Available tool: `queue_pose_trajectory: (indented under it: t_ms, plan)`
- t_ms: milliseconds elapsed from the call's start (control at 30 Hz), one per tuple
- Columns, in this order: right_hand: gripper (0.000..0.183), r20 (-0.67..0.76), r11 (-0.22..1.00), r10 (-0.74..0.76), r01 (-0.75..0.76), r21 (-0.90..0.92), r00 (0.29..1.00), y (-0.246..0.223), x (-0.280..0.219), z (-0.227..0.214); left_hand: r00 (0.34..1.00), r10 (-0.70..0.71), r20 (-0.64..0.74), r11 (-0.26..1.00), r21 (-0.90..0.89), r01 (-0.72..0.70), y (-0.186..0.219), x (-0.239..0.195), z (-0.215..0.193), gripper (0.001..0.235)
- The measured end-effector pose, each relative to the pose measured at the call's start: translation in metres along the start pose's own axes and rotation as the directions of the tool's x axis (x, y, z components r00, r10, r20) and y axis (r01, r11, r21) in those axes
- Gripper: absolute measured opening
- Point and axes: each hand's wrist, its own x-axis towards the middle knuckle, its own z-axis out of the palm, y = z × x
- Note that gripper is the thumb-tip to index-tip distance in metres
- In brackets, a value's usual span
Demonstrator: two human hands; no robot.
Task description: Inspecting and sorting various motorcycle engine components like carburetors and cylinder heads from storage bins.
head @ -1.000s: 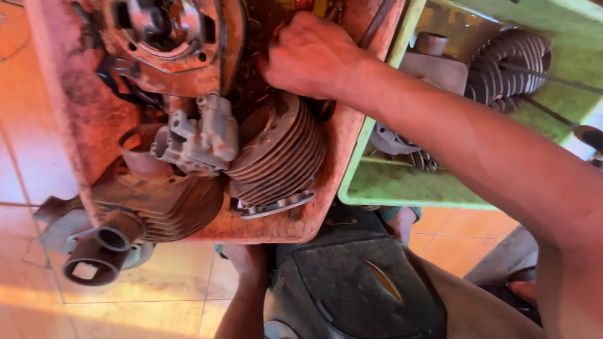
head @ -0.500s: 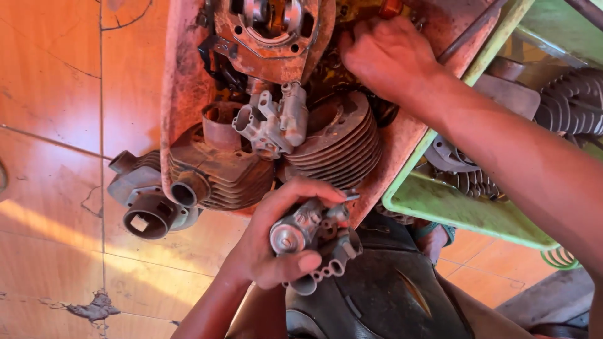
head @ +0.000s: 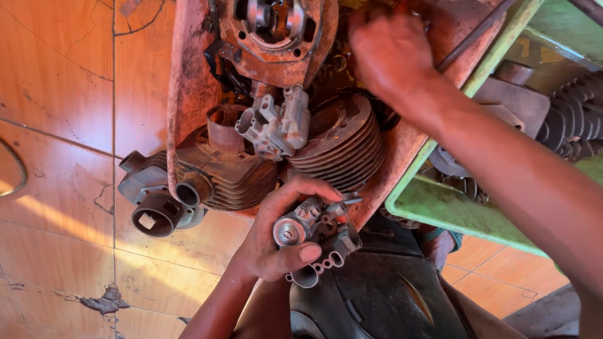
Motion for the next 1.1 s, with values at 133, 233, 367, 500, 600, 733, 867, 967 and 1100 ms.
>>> queue_pose_trajectory:
  t_ms: [133, 233, 367, 500, 600, 733, 867, 967, 1100]
  plan:
    - [0.026, 0.148, 0.944, 0.146, -0.183, 0.274, 0.978, 0.011, -0.004, -0.017, 0.998, -0.061, -0.015, 0.998, -0.029, 0.06, 0.003, -0.005, -0.006, 0.065]
    - [0.024, 0.329, 0.813, 0.126, -0.287, 0.506, 0.936, 0.017, -0.012, -0.048, 0.999, -0.032, -0.029, 0.997, -0.078, 0.029, -0.005, -0.01, -0.011, 0.065]
    - [0.018, 0.301, 0.739, 0.045, -0.235, 0.631, 0.952, 0.035, -0.014, -0.049, 1.0, -0.011, -0.028, 0.994, -0.112, 0.008, -0.007, -0.015, -0.015, 0.062]
    - [0.026, 0.167, 0.706, 0.07, -0.167, 0.688, 0.983, 0.043, -0.021, -0.044, 0.999, -0.032, -0.037, 0.973, -0.232, 0.023, -0.008, -0.021, -0.016, 0.061]
    - [0.048, -0.054, 0.937, -0.094, 0.107, 0.334, 0.994, 0.032, -0.031, -0.043, 0.999, -0.034, -0.032, 0.962, -0.272, 0.024, -0.009, -0.029, -0.016, 0.059]
    - [0.059, 0.178, 0.861, -0.443, 0.362, 0.358, 0.879, -0.022, -0.064, -0.063, 0.997, -0.02, -0.068, 0.978, -0.206, 0.006, -0.013, -0.045, -0.019, 0.056]
    - [0.07, 0.096, 0.798, -0.581, 0.542, 0.263, 0.808, -0.031, -0.083, -0.062, 0.997, -0.023, -0.079, 0.979, -0.202, 0.006, -0.015, -0.064, -0.018, 0.059]
    - [0.103, 0.263, 0.827, -0.496, 0.542, -0.147, 0.828, -0.049, -0.099, -0.047, 0.998, -0.035, -0.056, 0.981, -0.192, 0.023, -0.017, -0.074, -0.015, 0.063]
    - [0.1, 0.155, 0.803, -0.492, 0.516, -0.3, 0.856, -0.057, -0.099, -0.039, 0.999, -0.003, -0.05, 0.992, -0.124, -0.004, -0.016, -0.085, -0.007, 0.061]
